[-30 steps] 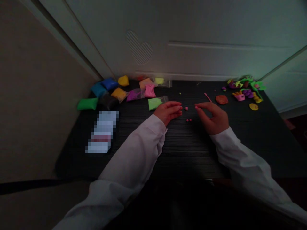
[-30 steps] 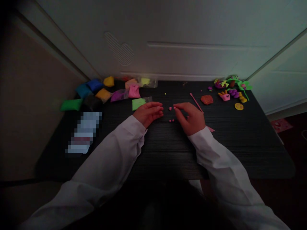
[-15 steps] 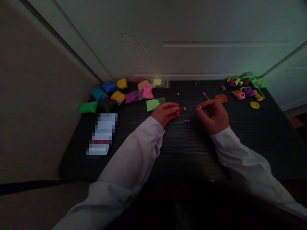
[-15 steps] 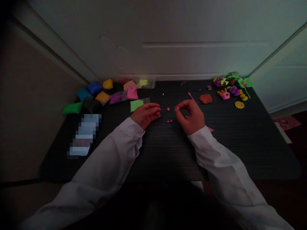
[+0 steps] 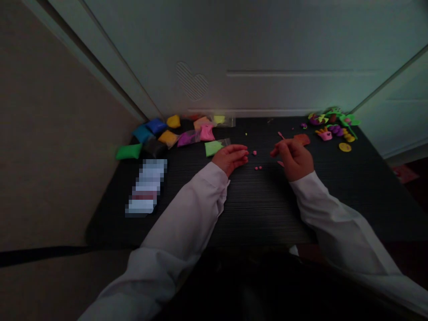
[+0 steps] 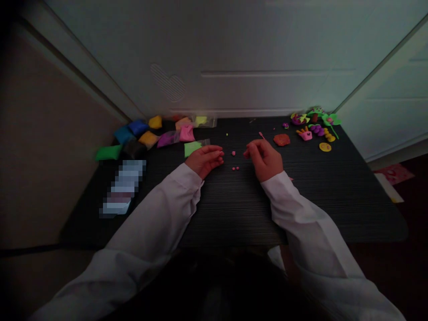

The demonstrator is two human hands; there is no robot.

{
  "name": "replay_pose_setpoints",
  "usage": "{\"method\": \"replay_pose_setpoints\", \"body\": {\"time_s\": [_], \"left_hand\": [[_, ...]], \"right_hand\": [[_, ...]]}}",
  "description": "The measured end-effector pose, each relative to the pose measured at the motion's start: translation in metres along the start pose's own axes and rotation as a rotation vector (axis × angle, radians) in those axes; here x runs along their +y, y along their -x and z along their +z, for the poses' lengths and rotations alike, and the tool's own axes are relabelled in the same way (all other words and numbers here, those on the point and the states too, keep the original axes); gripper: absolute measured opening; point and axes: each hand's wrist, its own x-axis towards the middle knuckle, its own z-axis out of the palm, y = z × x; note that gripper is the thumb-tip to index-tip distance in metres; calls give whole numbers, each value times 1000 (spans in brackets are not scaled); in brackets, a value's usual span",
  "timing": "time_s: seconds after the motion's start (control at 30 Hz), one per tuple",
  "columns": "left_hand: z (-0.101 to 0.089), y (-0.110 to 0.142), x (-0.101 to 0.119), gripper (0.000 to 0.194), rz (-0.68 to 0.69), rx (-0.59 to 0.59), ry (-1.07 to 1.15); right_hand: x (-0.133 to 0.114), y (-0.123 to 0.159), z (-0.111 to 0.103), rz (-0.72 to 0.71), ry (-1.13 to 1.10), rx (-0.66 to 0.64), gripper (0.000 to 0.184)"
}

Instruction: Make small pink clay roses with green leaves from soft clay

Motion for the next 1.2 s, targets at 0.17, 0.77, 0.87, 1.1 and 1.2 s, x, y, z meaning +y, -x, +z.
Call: {"method": "replay_pose_setpoints", "body": {"time_s": [0.17,0.77,0.87,1.1,1.2], "left_hand": [[-1,-1,0,13,-6,4,8],[-4,-4,0,15,-22,6,22],[-3,-4,0,15,-21,6,22],[-3,-3,1,14,-16,7,22],[-3,-3,0,13,-14,3,23]], "right_hand": [[3,0,-1,-7,27,57,19],[-15,3,-9,-77,58,-103,20],[-13,2,-7,-151,78,-59,17],[-8,3,-4,-28,-8,-107,29],[-6,3,-1,-4,-95,-80,29]]}}
